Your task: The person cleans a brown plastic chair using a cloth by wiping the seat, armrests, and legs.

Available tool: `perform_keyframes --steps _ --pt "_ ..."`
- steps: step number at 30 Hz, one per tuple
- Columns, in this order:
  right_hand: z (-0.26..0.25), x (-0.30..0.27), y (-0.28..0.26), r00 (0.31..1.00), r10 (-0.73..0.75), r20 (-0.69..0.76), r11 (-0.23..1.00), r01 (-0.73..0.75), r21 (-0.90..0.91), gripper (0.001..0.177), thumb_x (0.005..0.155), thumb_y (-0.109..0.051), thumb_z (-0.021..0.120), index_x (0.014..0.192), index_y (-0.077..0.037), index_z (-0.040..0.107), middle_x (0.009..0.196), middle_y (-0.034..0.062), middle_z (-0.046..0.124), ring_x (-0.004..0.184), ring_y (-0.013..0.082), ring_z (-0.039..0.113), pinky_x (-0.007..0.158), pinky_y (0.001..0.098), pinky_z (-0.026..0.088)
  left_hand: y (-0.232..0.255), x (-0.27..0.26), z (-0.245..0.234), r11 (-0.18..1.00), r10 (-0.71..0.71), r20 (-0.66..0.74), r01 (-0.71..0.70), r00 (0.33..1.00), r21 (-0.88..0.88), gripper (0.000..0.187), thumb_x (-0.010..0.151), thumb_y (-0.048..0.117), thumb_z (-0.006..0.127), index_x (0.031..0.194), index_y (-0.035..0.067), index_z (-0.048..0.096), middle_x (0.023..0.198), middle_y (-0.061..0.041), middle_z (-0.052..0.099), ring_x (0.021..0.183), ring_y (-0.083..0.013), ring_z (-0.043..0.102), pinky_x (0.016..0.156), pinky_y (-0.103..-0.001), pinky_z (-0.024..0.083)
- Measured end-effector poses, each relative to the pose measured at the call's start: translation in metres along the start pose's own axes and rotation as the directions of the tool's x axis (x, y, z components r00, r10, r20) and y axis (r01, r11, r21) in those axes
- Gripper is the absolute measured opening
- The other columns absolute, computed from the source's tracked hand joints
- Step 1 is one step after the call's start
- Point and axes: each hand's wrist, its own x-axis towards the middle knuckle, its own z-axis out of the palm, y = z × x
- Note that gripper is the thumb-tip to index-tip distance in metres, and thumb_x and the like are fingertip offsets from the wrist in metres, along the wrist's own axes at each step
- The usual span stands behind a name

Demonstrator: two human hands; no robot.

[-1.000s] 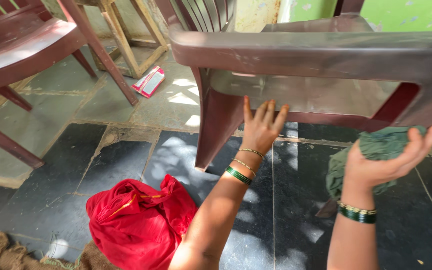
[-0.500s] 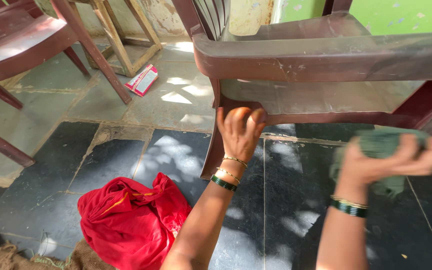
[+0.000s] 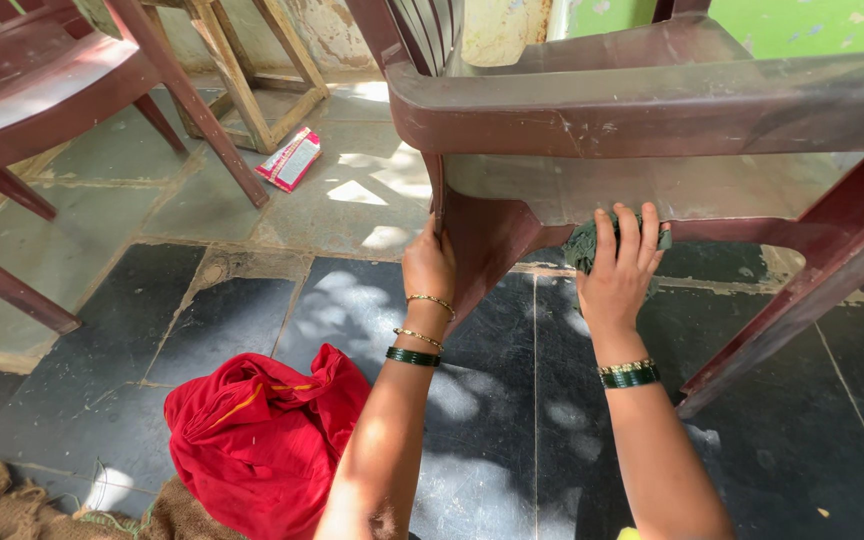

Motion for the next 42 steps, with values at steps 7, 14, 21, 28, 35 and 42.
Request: perform_keyframes --steps 7,14,21,28,35,42 --pt "0.010 -0.002 0.002 0.993 -0.059 -0.101 0.998 0.058 -0.011 0.089 0.064 0.000 0.092 0.143 -0.008 0.052 0.151 0.0121 0.044 0.154 0.0397 0.029 0.128 0.0677 0.018 -0.013 0.003 -0.002 0.985 0.039 0.105 -0.056 0.994 0.163 0.028 0.101 0.018 0.057 0.127 0.010 0.062 0.082 -0.025 0.070 0.076 -0.0447 0.069 0.067 -0.053 0.057" --pt "0.010 -0.008 -0.003 0.984 -0.055 -0.168 0.995 0.067 0.068 0.083 0.065 -0.001 0.093 0.138 -0.006 0.052 0.146 0.0129 0.045 0.152 0.0416 0.031 0.129 0.0684 0.016 0.001 -0.013 -0.024 0.985 -0.010 0.133 -0.013 0.991 0.169 0.032 0.098 0.017 0.057 0.129 0.014 0.063 0.081 -0.026 0.070 0.076 -0.0470 0.068 0.064 -0.056 0.054" --pt "0.015 -0.010 0.003 0.975 -0.060 -0.213 0.993 0.080 0.087 0.076 0.069 0.004 0.091 0.134 -0.006 0.053 0.145 0.0129 0.045 0.153 0.0410 0.030 0.131 0.0676 0.014 0.010 -0.034 -0.035 0.960 -0.113 0.187 0.059 0.976 0.273 0.050 0.097 0.016 0.052 0.147 0.016 0.050 0.079 -0.026 0.070 0.075 -0.0461 0.070 0.065 -0.055 0.056" --pt "0.012 0.001 -0.002 0.989 -0.029 -0.142 0.986 0.052 0.156 0.080 0.066 0.007 0.088 0.135 -0.008 0.052 0.149 0.0123 0.045 0.157 0.0413 0.028 0.132 0.0650 0.021 0.030 -0.045 -0.050 0.940 -0.229 0.185 0.169 0.956 0.295 0.056 0.095 0.013 0.049 0.150 0.018 0.047 0.080 -0.026 0.071 0.076 -0.0454 0.070 0.067 -0.054 0.057" --pt "-0.033 0.004 -0.035 0.991 0.109 -0.080 0.984 -0.096 0.148 0.087 0.059 -0.004 0.093 0.137 -0.008 0.055 0.156 0.0264 0.031 0.147 0.0486 0.021 0.115 0.0652 0.023 0.029 -0.046 -0.073 0.989 0.003 0.089 -0.016 0.996 0.147 0.057 0.082 0.016 0.064 0.138 0.011 0.056 0.137 -0.022 0.066 0.097 -0.0414 0.070 0.082 -0.049 0.057" --pt "-0.028 0.008 -0.076 0.930 0.247 -0.273 0.860 -0.080 0.504 0.080 0.081 0.003 0.079 0.153 -0.005 0.044 0.125 0.0171 0.031 0.122 0.0320 0.038 0.116 0.0464 0.034 0.024 -0.053 -0.078 0.945 0.167 -0.006 -0.162 0.986 -0.284 0.059 0.087 0.012 0.075 0.142 0.004 0.056 0.147 -0.024 0.056 0.131 -0.0407 0.059 0.107 -0.043 0.051"
